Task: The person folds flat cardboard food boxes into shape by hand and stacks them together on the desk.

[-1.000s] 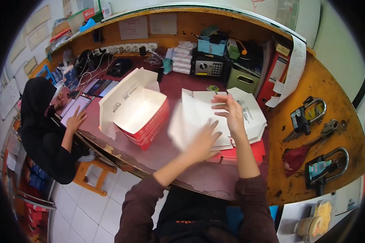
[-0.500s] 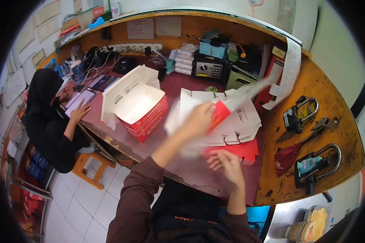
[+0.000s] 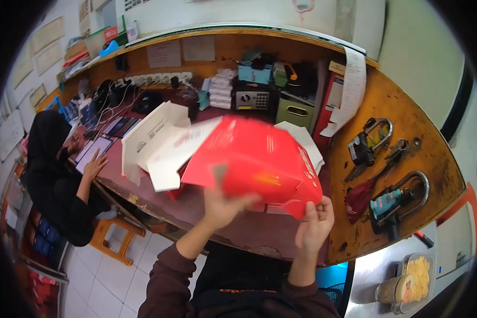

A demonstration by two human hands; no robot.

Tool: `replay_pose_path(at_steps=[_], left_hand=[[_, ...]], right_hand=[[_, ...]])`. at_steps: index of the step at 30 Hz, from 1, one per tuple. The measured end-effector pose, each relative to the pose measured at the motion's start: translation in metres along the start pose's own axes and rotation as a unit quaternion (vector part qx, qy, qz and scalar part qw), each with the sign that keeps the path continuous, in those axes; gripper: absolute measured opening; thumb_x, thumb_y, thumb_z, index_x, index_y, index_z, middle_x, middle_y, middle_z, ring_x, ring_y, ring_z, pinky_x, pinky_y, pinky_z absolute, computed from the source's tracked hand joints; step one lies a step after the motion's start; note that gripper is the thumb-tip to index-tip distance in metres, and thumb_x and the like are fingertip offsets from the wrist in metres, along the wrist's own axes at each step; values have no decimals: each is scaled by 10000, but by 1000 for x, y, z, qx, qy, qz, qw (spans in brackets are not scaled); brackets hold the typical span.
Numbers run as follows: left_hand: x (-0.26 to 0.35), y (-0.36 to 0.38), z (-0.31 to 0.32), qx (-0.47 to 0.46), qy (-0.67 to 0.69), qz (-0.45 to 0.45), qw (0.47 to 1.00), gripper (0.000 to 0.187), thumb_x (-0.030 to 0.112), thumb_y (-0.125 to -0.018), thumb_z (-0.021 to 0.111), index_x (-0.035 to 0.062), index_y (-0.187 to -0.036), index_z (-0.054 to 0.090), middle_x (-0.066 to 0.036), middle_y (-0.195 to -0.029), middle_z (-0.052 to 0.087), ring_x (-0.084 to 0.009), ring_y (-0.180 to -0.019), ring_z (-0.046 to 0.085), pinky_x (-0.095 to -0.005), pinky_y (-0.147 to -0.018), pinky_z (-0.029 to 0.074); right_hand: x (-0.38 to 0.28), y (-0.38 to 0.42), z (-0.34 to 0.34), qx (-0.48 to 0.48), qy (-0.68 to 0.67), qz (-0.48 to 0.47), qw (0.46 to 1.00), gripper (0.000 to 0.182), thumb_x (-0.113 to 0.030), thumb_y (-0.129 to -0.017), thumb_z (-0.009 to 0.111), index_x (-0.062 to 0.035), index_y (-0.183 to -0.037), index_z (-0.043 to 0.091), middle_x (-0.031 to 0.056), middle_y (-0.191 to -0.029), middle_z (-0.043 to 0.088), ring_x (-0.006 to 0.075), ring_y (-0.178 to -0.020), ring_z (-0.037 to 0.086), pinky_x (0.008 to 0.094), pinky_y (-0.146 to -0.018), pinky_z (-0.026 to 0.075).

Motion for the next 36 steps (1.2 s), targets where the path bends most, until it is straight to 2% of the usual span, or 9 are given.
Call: replay_pose_path(at_steps=[3, 11, 15, 20, 26, 28, 31, 33, 36], left_hand=[[-8, 18, 33, 19, 33, 107, 994, 237, 16, -756, 644, 3, -981, 570, -64, -895, 621, -123, -821, 577, -271, -732, 465], [-36, 22, 34, -20, 340, -48, 939, 480, 406, -875, 446, 14, -1149, 490, -93, -1122, 548, -179, -1054, 488, -350, -915, 353], [4, 5, 6, 27, 664, -142, 734, 478, 294, -890, 450, 13, -1257, 327, -124, -1160, 489, -216, -1066, 486, -351, -845, 430], [-10, 21, 12, 44, 247, -44, 967, 507, 94, -736, 673, -6, -1177, 442, -99, -1072, 550, -199, -993, 530, -334, -862, 426], [-12, 19, 24, 78, 404, -159, 898, 525, 360, -838, 541, 21, -1212, 397, -89, -1163, 499, -194, -1082, 478, -364, -928, 371], [-16, 18, 24, -1, 588, -308, 748, 512, 395, -855, 492, 26, -1200, 408, -100, -1184, 487, -204, -1093, 473, -372, -938, 363], [-43, 8, -7, -20, 528, -313, 789, 471, 338, -846, 510, 15, -1181, 438, -109, -1137, 527, -202, -1022, 528, -333, -865, 430], [-60, -1, -32, -57, 496, -316, 807, 465, 311, -845, 516, 12, -1191, 437, -102, -1121, 539, -187, -988, 548, -310, -828, 456], [-61, -10, -55, -151, 303, -233, 911, 460, 288, -819, 550, -11, -1158, 464, -101, -1066, 564, -181, -965, 557, -285, -802, 465]], right_hand=[[-3, 20, 23, 80, 200, -377, 901, 189, -12, -787, 587, -29, -959, 509, 57, -915, 564, 115, -743, 528, 263, -672, 451], [18, 15, 31, 1, -286, 141, 948, 239, -37, -806, 572, -66, -1032, 500, 3, -843, 547, 53, -654, 474, 187, -515, 375], [-1, 18, 34, 3, -16, -20, 1000, 400, 32, -749, 573, -50, -1119, 444, 47, -957, 552, 100, -780, 525, 216, -579, 430], [2, 34, 35, -2, 6, -227, 974, 491, -36, -774, 587, -61, -1217, 377, 108, -1148, 494, 239, -1067, 490, 411, -928, 382], [59, 44, 29, -111, 123, -153, 974, 444, 33, -692, 671, -24, -1104, 517, 105, -1139, 508, 182, -1063, 488, 352, -865, 429], [58, 43, 23, -109, 196, -100, 969, 333, -35, -711, 685, -34, -1026, 577, 93, -1124, 529, 208, -1086, 473, 367, -913, 386], [61, 39, 0, -269, 498, -154, 810, 397, -202, -822, 589, -32, -1166, 487, 114, -1217, 469, 250, -1132, 443, 414, -939, 357], [27, 26, -14, -218, 139, 0, 966, 477, -269, -847, 525, -29, -1235, 386, 143, -1242, 434, 259, -1133, 443, 400, -934, 368], [4, 17, -31, -123, -243, 157, 949, 559, -336, -872, 461, -26, -1303, 285, 171, -1268, 400, 267, -1134, 444, 386, -928, 378]])
Point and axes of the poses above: each hand's wrist, its own y-axis away from the middle knuckle, its own z-axis out of the palm, x = y × z, the point moved 4 cm from there along -y, towards the middle knuckle
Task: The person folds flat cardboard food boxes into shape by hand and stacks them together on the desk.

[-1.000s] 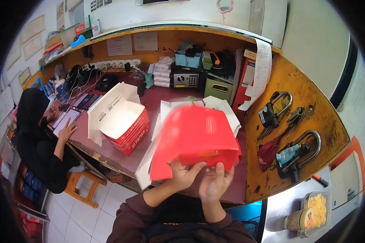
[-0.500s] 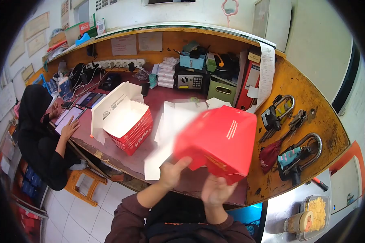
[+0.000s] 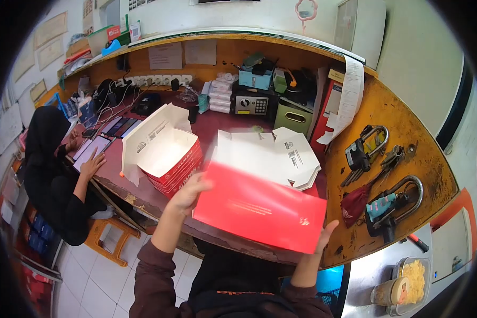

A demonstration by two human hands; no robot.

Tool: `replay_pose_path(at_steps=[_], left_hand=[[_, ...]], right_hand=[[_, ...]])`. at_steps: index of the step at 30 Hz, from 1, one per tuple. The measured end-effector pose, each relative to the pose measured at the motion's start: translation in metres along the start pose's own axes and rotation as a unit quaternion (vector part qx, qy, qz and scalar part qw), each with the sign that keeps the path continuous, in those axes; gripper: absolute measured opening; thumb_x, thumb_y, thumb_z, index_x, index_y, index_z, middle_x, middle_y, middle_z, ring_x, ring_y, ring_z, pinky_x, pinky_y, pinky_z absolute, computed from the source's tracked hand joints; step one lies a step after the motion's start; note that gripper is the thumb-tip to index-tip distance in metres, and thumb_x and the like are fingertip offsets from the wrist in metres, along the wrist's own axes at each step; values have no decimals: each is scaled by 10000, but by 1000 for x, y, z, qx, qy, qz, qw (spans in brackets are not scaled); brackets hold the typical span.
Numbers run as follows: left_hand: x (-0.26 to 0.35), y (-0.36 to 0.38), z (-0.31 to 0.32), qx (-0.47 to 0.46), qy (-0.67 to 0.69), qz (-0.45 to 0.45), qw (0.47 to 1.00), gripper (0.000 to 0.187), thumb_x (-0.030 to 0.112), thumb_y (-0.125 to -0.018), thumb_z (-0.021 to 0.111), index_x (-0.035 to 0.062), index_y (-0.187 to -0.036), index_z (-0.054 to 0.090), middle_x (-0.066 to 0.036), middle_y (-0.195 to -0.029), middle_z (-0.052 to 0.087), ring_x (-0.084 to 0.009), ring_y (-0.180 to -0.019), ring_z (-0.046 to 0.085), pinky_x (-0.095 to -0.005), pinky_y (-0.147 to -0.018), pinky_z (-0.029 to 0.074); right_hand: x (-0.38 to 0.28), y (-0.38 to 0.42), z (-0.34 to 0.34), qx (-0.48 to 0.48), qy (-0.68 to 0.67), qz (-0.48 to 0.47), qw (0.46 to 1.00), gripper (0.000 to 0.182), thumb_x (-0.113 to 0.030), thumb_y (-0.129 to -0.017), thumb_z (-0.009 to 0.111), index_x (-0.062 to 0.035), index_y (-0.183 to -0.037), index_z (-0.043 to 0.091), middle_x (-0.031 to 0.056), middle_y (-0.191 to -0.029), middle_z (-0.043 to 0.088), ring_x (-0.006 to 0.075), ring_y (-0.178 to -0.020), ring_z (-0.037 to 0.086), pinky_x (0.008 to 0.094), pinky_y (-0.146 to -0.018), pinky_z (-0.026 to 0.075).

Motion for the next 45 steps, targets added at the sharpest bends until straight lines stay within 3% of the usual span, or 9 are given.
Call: replay_pose_path(at_steps=[2, 8, 13, 16, 20, 26, 41, 44, 45], left_hand=[[6, -1, -5, 23, -37, 58, 997, 515, 333, -804, 567, -31, -1153, 461, -112, -1065, 560, -171, -976, 549, -280, -797, 465], [-41, 22, 38, -193, -68, 7, 979, 575, 487, -881, 349, -12, -1139, 471, -101, -1053, 538, -217, -962, 537, -362, -822, 439], [-59, 32, 84, -46, 312, -47, 948, 354, 379, -869, 467, 61, -1023, 497, -32, -787, 518, -157, -715, 515, -342, -595, 422], [-70, 18, 76, -91, 72, 176, 977, 497, 322, -821, 561, 46, -1192, 378, -75, -1054, 472, -185, -974, 456, -347, -797, 385], [-38, 13, 116, -36, -185, 341, 921, 625, 180, -779, 641, 10, -1284, 314, -110, -1230, 438, -189, -1151, 405, -337, -945, 345], [-31, 2, 79, 98, -64, 241, 963, 315, 97, -794, 573, -20, -1067, 468, -85, -827, 582, -119, -598, 547, -231, -518, 455], [-12, 14, 57, 92, -184, 283, 937, 314, -22, -804, 538, -20, -1106, 448, -106, -947, 588, -170, -784, 608, -273, -653, 514], [-23, 10, 69, 88, -210, 308, 924, 244, -15, -824, 506, -23, -1060, 443, -107, -804, 592, -177, -676, 607, -274, -581, 495], [-32, 12, 80, 84, -166, 316, 930, 231, -18, -825, 500, -28, -1050, 450, -111, -807, 589, -172, -655, 597, -269, -566, 488]], right_hand=[[-9, 3, -5, 19, 439, -1, 898, 493, -255, -853, 519, -8, -1245, 349, 151, -1146, 495, 236, -1034, 510, 370, -853, 440], [32, -12, 29, 209, 253, -98, 940, 431, -199, -858, 528, 21, -1202, 387, 122, -1133, 504, 198, -1017, 519, 313, -842, 427], [46, -12, 50, 78, 315, -276, 905, 348, -145, -848, 539, 0, -1145, 428, 89, -1064, 519, 195, -1001, 508, 336, -858, 414], [50, -8, 54, 133, 259, -332, 897, 231, -99, -863, 506, 0, -1072, 500, 91, -1040, 539, 184, -987, 508, 321, -855, 403], [54, -14, 49, 111, 401, -212, 884, 368, -179, -905, 450, -2, -1217, 369, 100, -1173, 478, 201, -1070, 479, 334, -932, 376], [28, -23, 44, 126, 193, -268, 935, 347, -181, -896, 424, 2, -1191, 425, 111, -1168, 502, 210, -1088, 474, 362, -930, 373], [8, -28, 21, 76, 91, 27, 993, 310, -120, -833, 529, -7, -1114, 463, 109, -1035, 553, 190, -850, 572, 346, -771, 470], [46, -24, 36, 192, 534, -275, 776, 300, -141, -833, 546, -25, -1100, 470, 90, -1015, 553, 178, -811, 564, 282, -666, 473], [65, -26, 34, 202, 389, -263, 859, 299, -152, -832, 554, -40, -1098, 475, 74, -1002, 555, 166, -769, 550, 271, -627, 458]])
Point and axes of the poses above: each hand's wrist, its own y-axis away from the middle knuckle, its own z-axis out of the palm, x = y × z, the point moved 4 cm from there along -y, towards the middle knuckle
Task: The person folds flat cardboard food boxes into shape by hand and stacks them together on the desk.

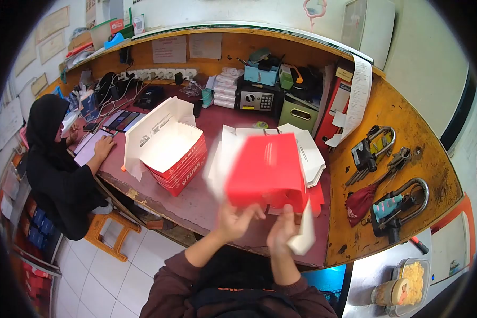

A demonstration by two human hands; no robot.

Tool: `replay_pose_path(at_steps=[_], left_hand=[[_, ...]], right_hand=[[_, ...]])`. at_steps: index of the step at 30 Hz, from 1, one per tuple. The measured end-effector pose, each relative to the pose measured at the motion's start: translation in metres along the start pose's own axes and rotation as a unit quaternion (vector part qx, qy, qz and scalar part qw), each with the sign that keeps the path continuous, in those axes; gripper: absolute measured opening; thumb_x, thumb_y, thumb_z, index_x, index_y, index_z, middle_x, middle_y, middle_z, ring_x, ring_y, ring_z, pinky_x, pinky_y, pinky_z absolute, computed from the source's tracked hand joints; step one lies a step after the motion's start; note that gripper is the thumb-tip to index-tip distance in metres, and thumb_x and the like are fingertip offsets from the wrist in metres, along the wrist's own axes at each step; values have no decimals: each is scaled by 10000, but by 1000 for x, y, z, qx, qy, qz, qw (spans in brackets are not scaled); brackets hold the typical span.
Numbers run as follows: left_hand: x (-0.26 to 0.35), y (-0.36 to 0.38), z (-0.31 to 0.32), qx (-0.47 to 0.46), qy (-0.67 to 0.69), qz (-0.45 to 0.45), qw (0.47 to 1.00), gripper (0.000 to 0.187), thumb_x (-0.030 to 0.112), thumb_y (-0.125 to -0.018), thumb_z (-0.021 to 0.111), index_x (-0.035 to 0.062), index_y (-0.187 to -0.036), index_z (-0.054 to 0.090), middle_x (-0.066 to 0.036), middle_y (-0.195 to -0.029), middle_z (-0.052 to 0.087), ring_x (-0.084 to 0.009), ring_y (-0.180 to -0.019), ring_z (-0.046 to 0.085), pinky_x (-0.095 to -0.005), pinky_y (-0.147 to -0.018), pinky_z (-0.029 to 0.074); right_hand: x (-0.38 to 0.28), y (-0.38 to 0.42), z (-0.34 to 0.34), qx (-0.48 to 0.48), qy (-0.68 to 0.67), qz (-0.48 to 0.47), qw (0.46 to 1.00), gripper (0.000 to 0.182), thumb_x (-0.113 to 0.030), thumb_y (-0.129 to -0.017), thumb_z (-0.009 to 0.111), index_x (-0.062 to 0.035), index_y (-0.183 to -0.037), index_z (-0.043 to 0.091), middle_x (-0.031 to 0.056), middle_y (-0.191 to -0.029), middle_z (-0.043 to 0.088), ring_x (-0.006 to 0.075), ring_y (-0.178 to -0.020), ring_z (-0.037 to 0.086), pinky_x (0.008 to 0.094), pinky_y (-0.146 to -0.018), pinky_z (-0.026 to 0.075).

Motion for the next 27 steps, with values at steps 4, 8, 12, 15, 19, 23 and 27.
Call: replay_pose_path(at_steps=[4, 8, 12, 15, 19, 23, 27], left_hand=[[-9, 7, 5, 37, 61, -50, 996, 139, 43, -842, 510, -19, -966, 520, -113, -848, 581, -145, -622, 565, -258, -525, 455], [-6, 0, -13, 78, 407, -204, 887, 206, 186, -872, 490, 12, -960, 554, -88, -897, 585, -135, -781, 553, -296, -640, 442], [-8, 13, -11, 80, 385, -244, 887, 248, 162, -831, 569, 28, -1040, 558, -51, -937, 595, -103, -841, 533, -281, -700, 404], [-13, 22, -13, 71, -8, -98, 993, 241, 117, -782, 644, 16, -993, 590, -11, -881, 598, -55, -775, 510, -226, -617, 369], [-18, 31, -12, 86, 127, -277, 948, 164, 137, -787, 643, -2, -871, 623, 17, -622, 544, -44, -491, 424, -184, -450, 320], [1, 26, -25, -31, 33, -339, 940, 227, 251, -748, 683, 27, -722, 655, 5, -490, 505, -58, -391, 416, -200, -386, 309], [47, 25, -39, -177, -442, -125, 871, 245, 315, -694, 709, 74, -684, 667, -10, -464, 497, -118, -393, 479, -235, -423, 377]], right_hand=[[6, 2, 15, -77, -268, 205, 938, 283, -154, -829, 569, -90, -1093, 489, 22, -953, 560, 120, -651, 486, 238, -541, 402], [-7, -6, 15, -37, -225, 187, 956, 317, -26, -805, 555, -83, -1109, 487, 30, -999, 557, 119, -803, 520, 243, -693, 440], [-12, -9, 10, -2, -105, 21, 994, 448, 59, -768, 553, -54, -1186, 436, 73, -1101, 528, 174, -1019, 509, 319, -882, 430], [-12, 2, 9, -55, -68, -38, 995, 491, 56, -766, 544, -59, -1223, 406, 87, -1142, 503, 200, -1061, 477, 364, -921, 395], [20, 27, 19, -87, -234, 109, 962, 478, 44, -776, 536, -88, -1217, 406, 68, -1145, 505, 210, -1035, 491, 378, -880, 416], [20, 7, 5, -80, -111, 50, 989, 486, 74, -761, 540, -59, -1210, 409, 88, -1152, 497, 209, -1057, 473, 355, -897, 401], [-17, -14, 14, -143, 67, 0, 988, 481, 94, -748, 557, -15, -1194, 414, 89, -1152, 499, 188, -1057, 475, 320, -917, 373]])
Point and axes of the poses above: each hand's wrist, its own y-axis away from the middle knuckle, its own z-axis out of the palm, x = y × z, the point moved 4 cm from there along -y, towards the middle knuckle
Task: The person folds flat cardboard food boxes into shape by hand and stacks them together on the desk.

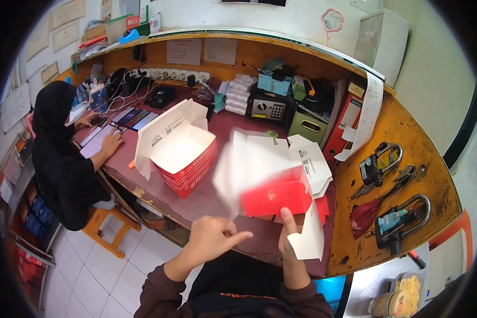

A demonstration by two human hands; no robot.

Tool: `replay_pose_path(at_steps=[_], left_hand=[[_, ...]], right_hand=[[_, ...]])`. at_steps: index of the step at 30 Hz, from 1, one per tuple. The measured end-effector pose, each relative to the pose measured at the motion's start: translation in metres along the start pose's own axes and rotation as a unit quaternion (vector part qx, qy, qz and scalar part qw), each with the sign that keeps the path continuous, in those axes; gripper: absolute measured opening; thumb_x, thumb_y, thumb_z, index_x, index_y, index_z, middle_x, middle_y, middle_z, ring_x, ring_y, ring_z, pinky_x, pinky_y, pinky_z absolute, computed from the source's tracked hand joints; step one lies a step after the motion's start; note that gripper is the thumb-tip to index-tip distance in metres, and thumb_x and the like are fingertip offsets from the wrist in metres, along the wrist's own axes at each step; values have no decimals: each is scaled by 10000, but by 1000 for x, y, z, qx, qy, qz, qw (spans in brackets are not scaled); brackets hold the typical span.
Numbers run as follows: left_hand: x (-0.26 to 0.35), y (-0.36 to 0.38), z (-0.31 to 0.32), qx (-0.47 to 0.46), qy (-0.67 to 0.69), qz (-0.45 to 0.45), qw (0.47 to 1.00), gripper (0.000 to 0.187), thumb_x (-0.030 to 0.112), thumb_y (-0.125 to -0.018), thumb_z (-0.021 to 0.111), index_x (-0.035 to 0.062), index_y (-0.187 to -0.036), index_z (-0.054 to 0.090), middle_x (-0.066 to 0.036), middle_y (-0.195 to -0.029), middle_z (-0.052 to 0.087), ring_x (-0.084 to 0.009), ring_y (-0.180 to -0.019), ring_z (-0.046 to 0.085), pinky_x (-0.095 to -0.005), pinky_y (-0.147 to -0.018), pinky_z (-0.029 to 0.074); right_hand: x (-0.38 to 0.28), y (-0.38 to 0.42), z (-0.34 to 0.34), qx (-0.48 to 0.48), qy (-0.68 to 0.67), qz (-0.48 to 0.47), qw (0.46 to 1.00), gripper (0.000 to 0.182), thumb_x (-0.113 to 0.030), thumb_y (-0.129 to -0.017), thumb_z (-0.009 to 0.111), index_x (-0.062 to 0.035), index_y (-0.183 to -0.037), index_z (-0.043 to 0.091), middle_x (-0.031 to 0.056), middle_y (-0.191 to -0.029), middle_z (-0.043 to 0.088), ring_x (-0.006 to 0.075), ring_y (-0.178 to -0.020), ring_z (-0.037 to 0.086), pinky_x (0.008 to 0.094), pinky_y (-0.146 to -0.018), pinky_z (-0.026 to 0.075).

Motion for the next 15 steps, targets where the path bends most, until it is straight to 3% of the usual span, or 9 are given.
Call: replay_pose_path(at_steps=[2, 3, 4, 5, 8, 10, 11, 12, 15], left_hand=[[2, 1, -26, 119, 35, -64, 990, 350, 414, -669, 703, 73, -739, 669, -22, -539, 546, -139, -474, 531, -246, -453, 404], [-4, -4, -21, 93, 213, -16, 972, 454, 440, -699, 677, 46, -921, 633, -37, -705, 593, -146, -563, 550, -260, -489, 431], [-9, -8, -20, 96, 213, -19, 972, 454, 440, -699, 677, 46, -921, 633, -37, -705, 593, -146, -563, 550, -260, -489, 431], [-15, -14, -9, 2, 560, -98, 823, 496, 416, -715, 674, 29, -1010, 581, -35, -770, 589, -145, -587, 549, -268, -510, 448], [-33, -18, 20, -99, 870, -159, 457, 464, 288, -798, 621, -14, -1122, 483, -22, -856, 578, -130, -622, 558, -278, -547, 486], [-48, -19, 32, 13, 687, -180, 704, 313, 211, -819, 598, 1, -1042, 532, -23, -830, 579, -106, -609, 560, -250, -521, 479], [-54, -19, 35, 65, 610, -184, 768, 173, 141, -812, 602, 18, -932, 575, -15, -751, 578, -83, -570, 546, -213, -487, 456], [-54, -18, 37, 64, 612, -185, 766, 173, 141, -812, 602, 18, -932, 575, -15, -751, 578, -83, -570, 546, -213, -487, 456], [-46, -18, 27, 169, 431, -105, 880, 125, 136, -779, 644, 28, -825, 603, -2, -647, 557, -64, -495, 512, -199, -466, 437]], right_hand=[[-2, -9, -3, -9, 104, -40, 994, 444, 89, -758, 552, -18, -1175, 440, 84, -1140, 508, 181, -1046, 488, 314, -908, 389], [1, -9, 5, 24, -83, -7, 996, 402, 79, -766, 552, -19, -1147, 466, 79, -1129, 515, 178, -1041, 495, 306, -897, 408], [2, -10, 9, 33, -145, 21, 989, 452, 85, -771, 536, -26, -1195, 426, 80, -1127, 514, 180, -1032, 503, 304, -885, 426], [0, -8, 8, 25, -49, -6, 998, 492, 84, -770, 537, -29, -1226, 393, 81, -1132, 511, 178, -1034, 501, 299, -881, 425], [-8, 1, 18, 10, 90, -50, 995, 605, 90, -754, 542, -37, -1296, 302, 88, -1160, 495, 178, -1064, 483, 303, -895, 405], [-2, 5, 19, 39, 21, 1, 999, 581, -86, -718, 685, 15, -1195, 370, 136, -1092, 497, 218, -963, 515, 322, -849, 409], [2, 3, 15, 28, 50, -40, 998, 598, -84, -711, 690, 16, -1201, 360, 136, -1088, 496, 218, -962, 515, 321, -851, 409], [3, 1, 12, 19, 79, -81, 993, 616, -82, -705, 694, 16, -1206, 351, 137, -1084, 495, 218, -961, 516, 320, -854, 409], [11, 4, 7, -3, 23, -54, 998, 635, 73, -737, 568, -22, -1300, 291, 105, -1197, 461, 202, -1095, 451, 339, -949, 352]])
Point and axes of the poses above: each hand's wrist, its own y-axis away from the middle knuckle, its own z-axis out of the palm, x = y × z, the point moved 4 cm from there along -y, towards the middle knuckle
